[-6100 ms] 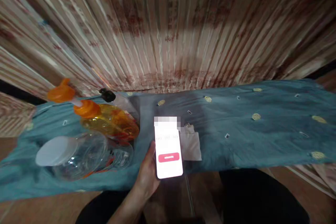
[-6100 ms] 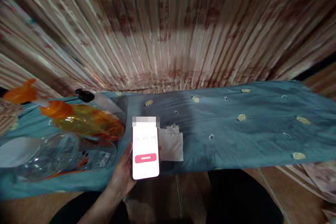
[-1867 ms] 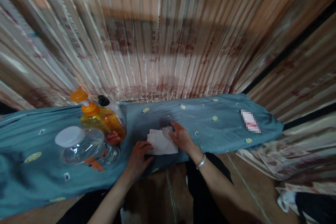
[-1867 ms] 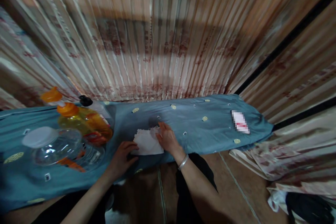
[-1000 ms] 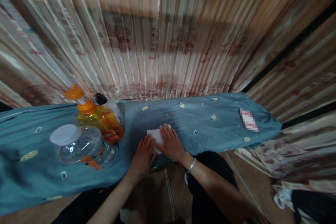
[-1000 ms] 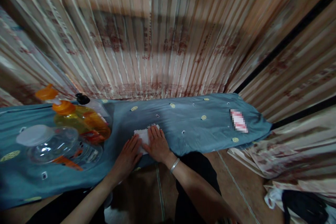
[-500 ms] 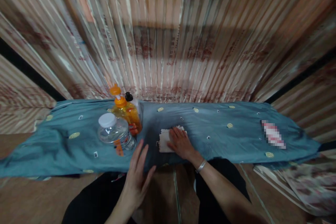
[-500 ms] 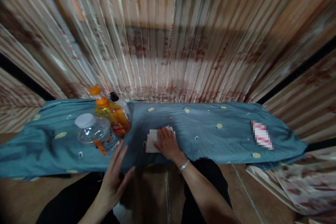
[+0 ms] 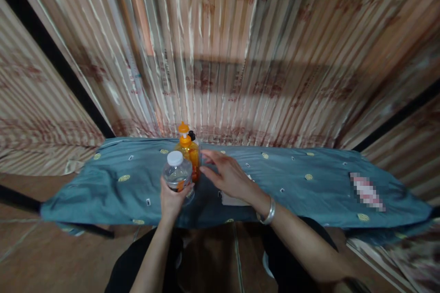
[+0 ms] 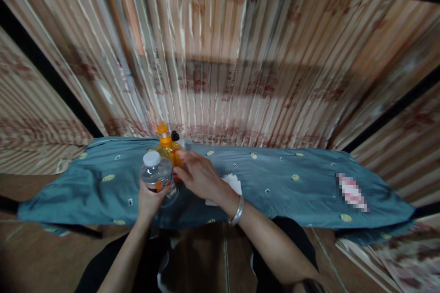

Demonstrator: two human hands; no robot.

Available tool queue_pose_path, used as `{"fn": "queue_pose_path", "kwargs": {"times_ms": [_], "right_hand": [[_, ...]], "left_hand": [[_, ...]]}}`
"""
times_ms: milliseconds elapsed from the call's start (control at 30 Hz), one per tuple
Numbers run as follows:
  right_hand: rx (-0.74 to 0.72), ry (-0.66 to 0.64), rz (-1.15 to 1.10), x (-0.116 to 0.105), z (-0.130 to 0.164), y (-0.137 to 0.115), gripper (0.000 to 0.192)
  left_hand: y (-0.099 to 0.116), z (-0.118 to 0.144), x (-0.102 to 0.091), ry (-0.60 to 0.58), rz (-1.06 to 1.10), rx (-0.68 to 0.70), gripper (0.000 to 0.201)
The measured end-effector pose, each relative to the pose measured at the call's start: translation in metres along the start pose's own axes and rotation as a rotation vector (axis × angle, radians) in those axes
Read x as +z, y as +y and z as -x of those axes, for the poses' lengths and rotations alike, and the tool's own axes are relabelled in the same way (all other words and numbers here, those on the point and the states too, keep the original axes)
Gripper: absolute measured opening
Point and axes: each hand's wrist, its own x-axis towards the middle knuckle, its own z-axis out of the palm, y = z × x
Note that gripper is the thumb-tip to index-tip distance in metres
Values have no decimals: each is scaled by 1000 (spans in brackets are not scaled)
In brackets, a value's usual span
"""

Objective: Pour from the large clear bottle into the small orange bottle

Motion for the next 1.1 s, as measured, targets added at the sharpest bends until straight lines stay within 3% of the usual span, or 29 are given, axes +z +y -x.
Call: {"fn": "queue_pose_path", "kwargs": {"times_ms": [67, 167, 300, 867, 1100], "right_hand": [[-53, -45, 130, 0, -26, -22, 37], [-58, -112, 349, 10, -51, -38, 47], [-53, -164, 493, 28, -64, -40, 62], [-134, -197, 405, 11, -42, -17, 47], [-212, -298, 473, -2, -45, -16, 44]], "left_hand": [[-1, -2, 0, -6, 2, -19, 44], [-1, 1, -3, -44, 7, -21, 41], [-2, 3, -4, -103, 0, -22, 41], [-11, 17, 9, -291, 128, 68, 41], [-9, 11, 14, -334, 141, 80, 42]]}}
